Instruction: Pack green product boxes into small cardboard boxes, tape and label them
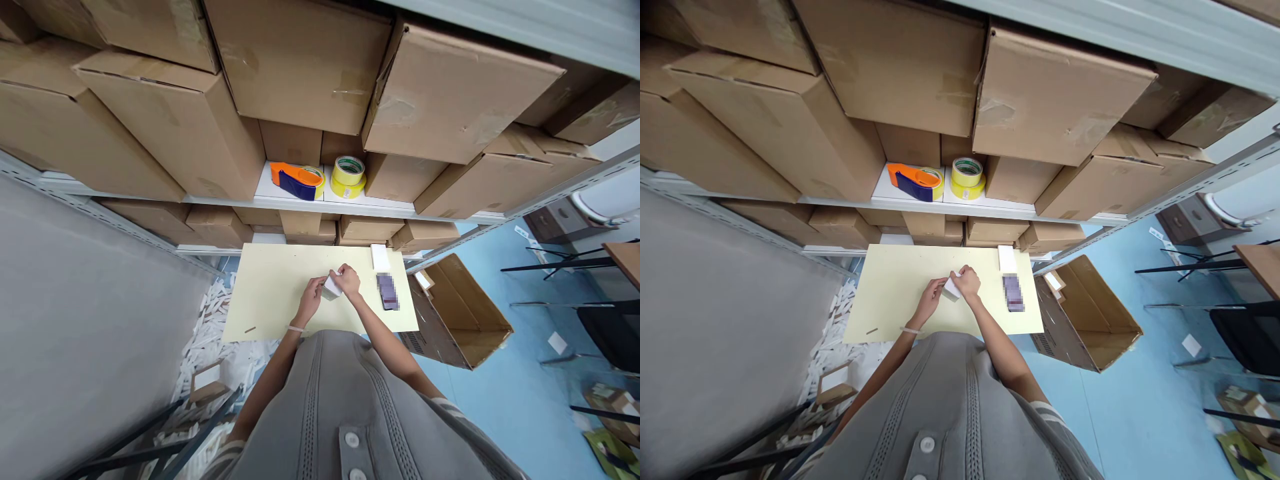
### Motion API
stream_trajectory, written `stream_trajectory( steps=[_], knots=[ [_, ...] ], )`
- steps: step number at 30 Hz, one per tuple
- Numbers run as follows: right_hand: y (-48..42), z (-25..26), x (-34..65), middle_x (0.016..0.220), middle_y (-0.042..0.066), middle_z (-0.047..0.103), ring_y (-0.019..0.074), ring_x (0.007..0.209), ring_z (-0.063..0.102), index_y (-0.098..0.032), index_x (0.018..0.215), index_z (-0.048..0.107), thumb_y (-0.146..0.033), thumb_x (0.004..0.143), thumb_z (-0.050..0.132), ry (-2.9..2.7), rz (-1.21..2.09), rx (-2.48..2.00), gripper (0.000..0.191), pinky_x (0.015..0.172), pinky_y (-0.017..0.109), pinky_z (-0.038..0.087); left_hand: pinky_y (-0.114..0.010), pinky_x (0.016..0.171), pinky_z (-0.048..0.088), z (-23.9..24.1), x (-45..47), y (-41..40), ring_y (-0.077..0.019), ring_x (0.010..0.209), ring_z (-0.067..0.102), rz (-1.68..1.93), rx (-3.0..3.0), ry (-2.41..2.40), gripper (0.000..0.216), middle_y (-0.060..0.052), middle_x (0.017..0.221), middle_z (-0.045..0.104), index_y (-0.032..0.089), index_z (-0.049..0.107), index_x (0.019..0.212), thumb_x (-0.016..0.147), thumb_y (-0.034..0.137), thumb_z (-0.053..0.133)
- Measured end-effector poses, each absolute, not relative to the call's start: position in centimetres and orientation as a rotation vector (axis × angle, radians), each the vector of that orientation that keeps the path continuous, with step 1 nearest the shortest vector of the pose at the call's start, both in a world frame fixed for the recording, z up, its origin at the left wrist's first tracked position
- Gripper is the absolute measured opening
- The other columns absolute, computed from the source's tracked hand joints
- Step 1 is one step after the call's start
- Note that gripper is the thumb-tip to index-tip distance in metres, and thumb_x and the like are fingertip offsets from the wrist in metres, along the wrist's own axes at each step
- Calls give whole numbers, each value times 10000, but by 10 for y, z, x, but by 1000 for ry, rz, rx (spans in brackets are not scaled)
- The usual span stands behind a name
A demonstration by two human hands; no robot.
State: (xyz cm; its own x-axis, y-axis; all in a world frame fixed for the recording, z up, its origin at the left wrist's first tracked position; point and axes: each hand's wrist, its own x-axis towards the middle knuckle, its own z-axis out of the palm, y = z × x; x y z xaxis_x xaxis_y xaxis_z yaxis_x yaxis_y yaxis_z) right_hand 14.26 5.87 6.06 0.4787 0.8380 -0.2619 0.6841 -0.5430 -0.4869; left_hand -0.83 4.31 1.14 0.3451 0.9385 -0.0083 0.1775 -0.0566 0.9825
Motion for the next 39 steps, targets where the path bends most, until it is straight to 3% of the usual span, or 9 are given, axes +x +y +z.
stream_trajectory(
  steps=[5,8,12,20,23,26,32,35,39],
  knots=[
    [56,60,143,779,1,641,190,756,611,-248,863,520,-498,784,601,-1280,664,-2410,275,633,261,381,-362,909,486,15,-3,48,-201,982,626,857,1347,1173,229,-69,1117,666,236,662,1040,881,327,526],
    [55,58,143,803,-1,639,176,766,611,-243,825,533,-503,786,615,-1278,676,-2393,276,631,250,380,-363,863,502,15,1,52,-200,872,646,857,1271,1217,172,-66,1024,691,231,675,942,787,303,650],
    [56,53,146,871,7,637,155,780,607,-231,771,555,-520,744,660,-1207,697,-2356,308,599,226,376,-370,848,500,15,1,54,-207,839,650,835,1247,1260,126,-66,955,700,222,671,885,785,289,636],
    [56,36,155,611,-53,561,119,567,561,-213,773,574,-526,682,705,-926,1020,-2187,351,527,206,389,-381,911,477,16,1,53,-215,909,637,806,1203,1263,140,-60,999,691,233,667,886,776,319,654],
    [53,32,156,714,-8,612,147,682,602,-201,792,603,-532,725,659,-985,972,-2168,342,604,226,445,-385,956,457,15,0,52,-225,990,622,787,1107,1265,184,-73,1070,667,229,653,911,776,353,665],
    [45,31,159,916,61,647,184,923,605,-189,863,646,-516,839,518,-1116,823,-2130,352,792,275,475,-389,931,475,11,-3,47,-235,1046,613,748,994,1295,282,-110,1143,625,212,611,982,819,442,615],
    [23,34,161,1176,82,619,181,1107,566,-214,1221,583,-427,966,299,-1361,871,-1997,437,965,321,417,-463,853,523,5,-12,34,-280,972,664,507,204,1097,457,-129,1041,600,187,502,1033,829,592,559],
    [16,42,154,1309,103,552,212,1179,528,-212,1354,468,-445,944,400,-1545,779,-2016,477,1004,351,386,-532,885,500,7,-12,32,-319,1004,660,413,-58,916,418,-125,962,611,173,498,979,847,566,550],
    [13,56,138,1356,131,497,275,1247,446,-198,1458,326,-439,816,633,-1880,616,-2055,751,1039,385,338,-495,875,522,11,-6,31,-285,939,680,394,-100,802,302,-113,877,638,177,517,850,875,476,550]
  ],
)
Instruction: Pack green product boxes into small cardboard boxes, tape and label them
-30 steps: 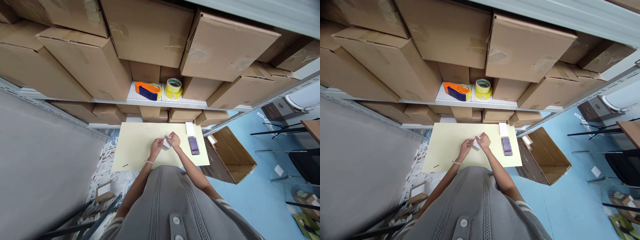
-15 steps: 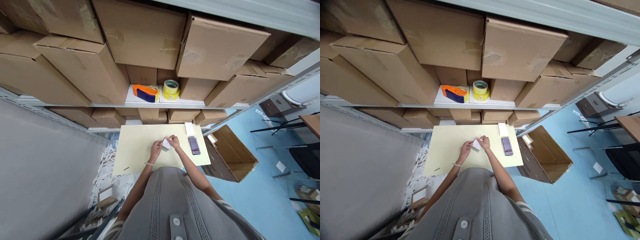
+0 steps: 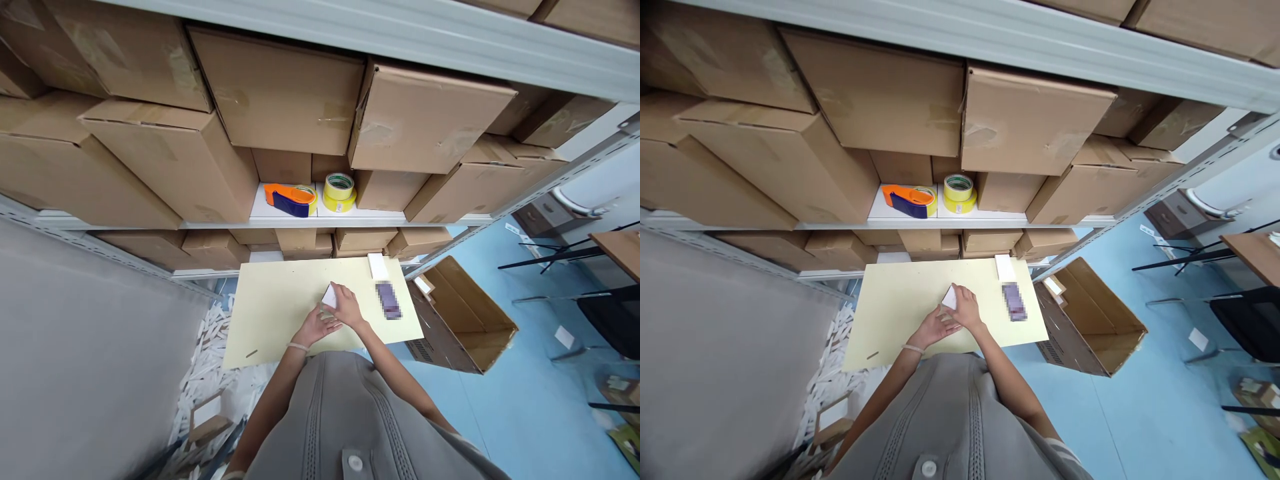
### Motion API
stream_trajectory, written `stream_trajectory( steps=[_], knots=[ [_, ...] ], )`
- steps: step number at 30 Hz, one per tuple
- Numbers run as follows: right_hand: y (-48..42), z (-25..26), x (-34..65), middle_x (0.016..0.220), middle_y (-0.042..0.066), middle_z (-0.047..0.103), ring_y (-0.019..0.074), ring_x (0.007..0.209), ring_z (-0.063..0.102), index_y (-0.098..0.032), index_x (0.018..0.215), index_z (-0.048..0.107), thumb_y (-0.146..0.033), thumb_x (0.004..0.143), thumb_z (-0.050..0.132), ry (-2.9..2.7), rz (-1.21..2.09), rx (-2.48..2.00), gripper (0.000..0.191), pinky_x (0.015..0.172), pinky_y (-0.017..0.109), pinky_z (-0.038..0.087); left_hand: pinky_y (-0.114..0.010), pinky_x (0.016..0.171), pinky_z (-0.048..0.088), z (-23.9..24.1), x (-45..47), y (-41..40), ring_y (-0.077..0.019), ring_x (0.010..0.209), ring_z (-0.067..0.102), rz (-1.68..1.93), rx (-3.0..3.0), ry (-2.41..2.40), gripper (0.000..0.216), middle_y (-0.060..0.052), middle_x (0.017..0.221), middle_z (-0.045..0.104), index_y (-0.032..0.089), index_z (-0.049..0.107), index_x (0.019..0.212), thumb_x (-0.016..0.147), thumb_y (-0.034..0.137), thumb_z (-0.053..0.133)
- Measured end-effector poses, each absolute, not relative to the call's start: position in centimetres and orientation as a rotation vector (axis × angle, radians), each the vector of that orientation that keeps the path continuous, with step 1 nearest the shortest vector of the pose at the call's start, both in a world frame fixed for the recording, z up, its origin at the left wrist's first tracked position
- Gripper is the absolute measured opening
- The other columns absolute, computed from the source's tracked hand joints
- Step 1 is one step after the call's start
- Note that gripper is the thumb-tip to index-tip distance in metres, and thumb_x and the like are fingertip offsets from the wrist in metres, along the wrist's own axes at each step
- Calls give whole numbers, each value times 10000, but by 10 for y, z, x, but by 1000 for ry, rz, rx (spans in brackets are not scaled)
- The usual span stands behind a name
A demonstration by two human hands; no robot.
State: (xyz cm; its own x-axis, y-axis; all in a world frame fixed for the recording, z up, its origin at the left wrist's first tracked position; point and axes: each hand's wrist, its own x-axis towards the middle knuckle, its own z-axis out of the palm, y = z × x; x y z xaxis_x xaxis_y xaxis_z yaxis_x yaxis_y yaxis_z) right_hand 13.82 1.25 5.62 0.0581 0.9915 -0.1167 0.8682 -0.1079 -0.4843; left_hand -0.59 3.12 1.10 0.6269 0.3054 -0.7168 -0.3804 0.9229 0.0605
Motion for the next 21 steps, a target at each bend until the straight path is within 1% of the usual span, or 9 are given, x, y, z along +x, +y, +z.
stream_trajectory(
  steps=[2,4,9,12,16,21],
  knots=[
    [12,61,131,1328,138,501,291,1217,452,-209,1487,269,-393,772,688,-1954,575,-2125,849,1011,388,356,-426,818,555,13,-2,32,-237,827,690,416,-114,818,269,-78,772,626,183,505,782,899,424,529],
    [11,63,127,1293,133,515,293,1182,466,-233,1498,241,-360,763,696,-1947,545,-2211,874,970,381,384,-366,751,574,14,1,33,-196,738,681,442,-141,849,244,-45,705,603,185,506,770,914,382,514],
    [7,64,126,1245,109,548,278,1136,490,-264,1485,267,-362,781,670,-1886,507,-2286,818,909,352,422,-323,672,584,17,7,35,-180,726,676,468,-146,886,196,-52,750,634,180,541,842,907,365,535],
    [8,66,125,1246,96,559,271,1125,501,-275,1480,278,-370,784,663,-1874,506,-2274,800,897,344,429,-306,673,582,21,6,36,-167,717,672,487,-134,905,201,-49,748,637,178,554,863,913,370,526],
    [24,74,115,1251,95,565,266,1121,507,-275,1479,288,-374,798,645,-1914,516,-2222,776,893,336,428,-292,716,574,30,-6,45,-160,756,675,568,-100,877,207,-54,786,656,177,581,898,907,380,545],
    [70,83,78,1259,102,559,270,1135,497,-286,1487,280,-399,812,629,-2099,534,-2085,768,901,342,424,-278,744,567,45,-42,70,-129,739,661,796,-6,918,231,-35,822,668,197,602,955,950,387,469]
  ],
)
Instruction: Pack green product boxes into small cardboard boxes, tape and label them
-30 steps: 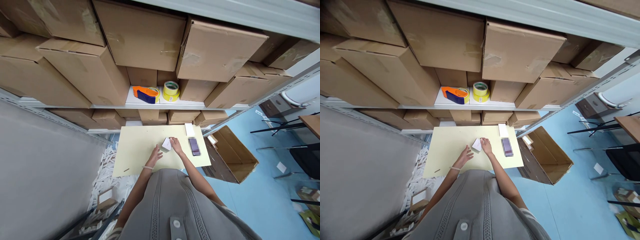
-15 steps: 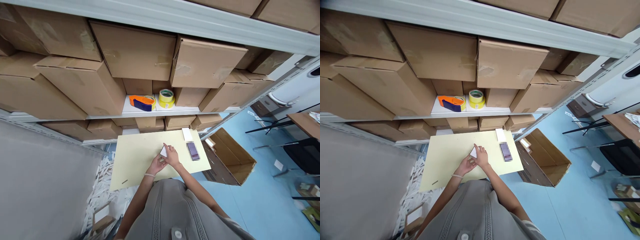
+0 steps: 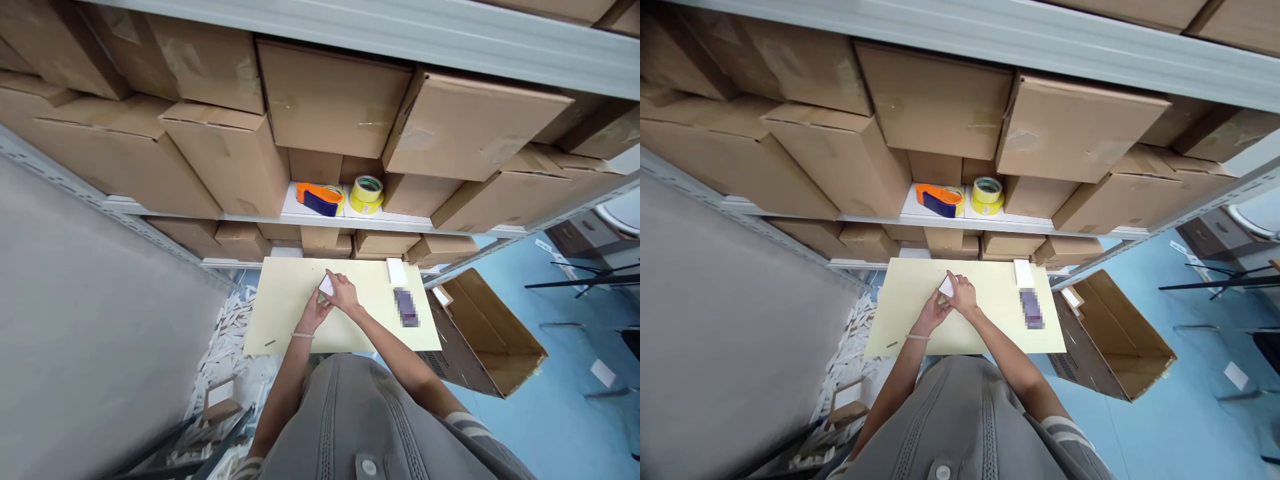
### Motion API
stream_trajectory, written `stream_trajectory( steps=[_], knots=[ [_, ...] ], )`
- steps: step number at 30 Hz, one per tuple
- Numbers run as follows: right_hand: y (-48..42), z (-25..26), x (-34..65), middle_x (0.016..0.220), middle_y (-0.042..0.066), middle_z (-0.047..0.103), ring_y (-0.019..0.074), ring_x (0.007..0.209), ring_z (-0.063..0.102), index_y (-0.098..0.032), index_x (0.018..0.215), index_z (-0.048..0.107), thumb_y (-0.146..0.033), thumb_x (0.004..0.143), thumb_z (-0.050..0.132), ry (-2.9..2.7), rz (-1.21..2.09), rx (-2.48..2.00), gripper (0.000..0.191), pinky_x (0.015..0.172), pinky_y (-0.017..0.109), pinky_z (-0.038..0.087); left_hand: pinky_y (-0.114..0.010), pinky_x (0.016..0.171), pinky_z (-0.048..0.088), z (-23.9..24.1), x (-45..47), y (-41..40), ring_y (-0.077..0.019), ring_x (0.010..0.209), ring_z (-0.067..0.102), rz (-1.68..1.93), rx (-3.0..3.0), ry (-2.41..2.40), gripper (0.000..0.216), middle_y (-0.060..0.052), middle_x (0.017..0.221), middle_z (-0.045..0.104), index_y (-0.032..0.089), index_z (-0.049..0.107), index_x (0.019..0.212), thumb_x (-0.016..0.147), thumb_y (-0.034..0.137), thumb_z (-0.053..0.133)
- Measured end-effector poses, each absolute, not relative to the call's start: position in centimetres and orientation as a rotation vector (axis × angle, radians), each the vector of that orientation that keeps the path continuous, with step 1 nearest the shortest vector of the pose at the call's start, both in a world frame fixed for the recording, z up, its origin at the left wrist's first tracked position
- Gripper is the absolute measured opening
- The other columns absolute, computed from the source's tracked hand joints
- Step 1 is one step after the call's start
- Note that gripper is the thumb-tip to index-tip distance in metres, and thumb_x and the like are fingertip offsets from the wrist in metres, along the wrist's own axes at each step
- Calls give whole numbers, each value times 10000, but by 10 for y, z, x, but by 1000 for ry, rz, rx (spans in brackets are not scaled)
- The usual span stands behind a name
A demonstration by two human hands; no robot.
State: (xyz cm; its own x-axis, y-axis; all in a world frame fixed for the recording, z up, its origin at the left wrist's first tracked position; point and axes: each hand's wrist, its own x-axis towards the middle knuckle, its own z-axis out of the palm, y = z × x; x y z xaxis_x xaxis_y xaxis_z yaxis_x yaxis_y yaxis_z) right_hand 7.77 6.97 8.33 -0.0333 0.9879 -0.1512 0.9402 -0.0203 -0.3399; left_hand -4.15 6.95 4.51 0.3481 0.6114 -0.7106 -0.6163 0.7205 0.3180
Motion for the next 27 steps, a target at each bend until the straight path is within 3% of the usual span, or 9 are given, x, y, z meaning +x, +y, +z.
stream_trajectory(
  steps=[6,13,17,27],
  knots=[
    [126,81,6,1261,120,557,292,1150,493,-281,1489,287,-404,794,650,-2296,558,-1904,794,895,362,432,-312,804,572,54,-108,96,-138,800,665,1011,187,1008,307,-63,956,679,213,576,1169,947,402,479],
    [159,76,-52,1313,120,522,269,1197,470,-264,1498,252,-426,857,568,-2392,605,-1933,732,886,344,446,-290,789,569,53,-158,118,-87,729,662,1085,289,1081,701,-32,1140,643,336,270,1459,866,314,644],
    [163,71,-63,1332,120,505,261,1213,456,-258,1512,202,-365,855,573,-2399,588,-1982,762,899,339,444,-253,734,572,46,-162,125,-81,719,663,1064,233,1172,810,-45,1155,644,350,191,1500,848,251,662],
    [158,68,-63,1350,152,471,277,1217,438,-218,1516,191,-345,867,542,-2407,598,-1937,748,932,367,419,-260,756,570,33,-163,124,-95,794,691,1027,258,1200,807,-72,1297,595,372,107,1513,883,264,601]
  ],
)
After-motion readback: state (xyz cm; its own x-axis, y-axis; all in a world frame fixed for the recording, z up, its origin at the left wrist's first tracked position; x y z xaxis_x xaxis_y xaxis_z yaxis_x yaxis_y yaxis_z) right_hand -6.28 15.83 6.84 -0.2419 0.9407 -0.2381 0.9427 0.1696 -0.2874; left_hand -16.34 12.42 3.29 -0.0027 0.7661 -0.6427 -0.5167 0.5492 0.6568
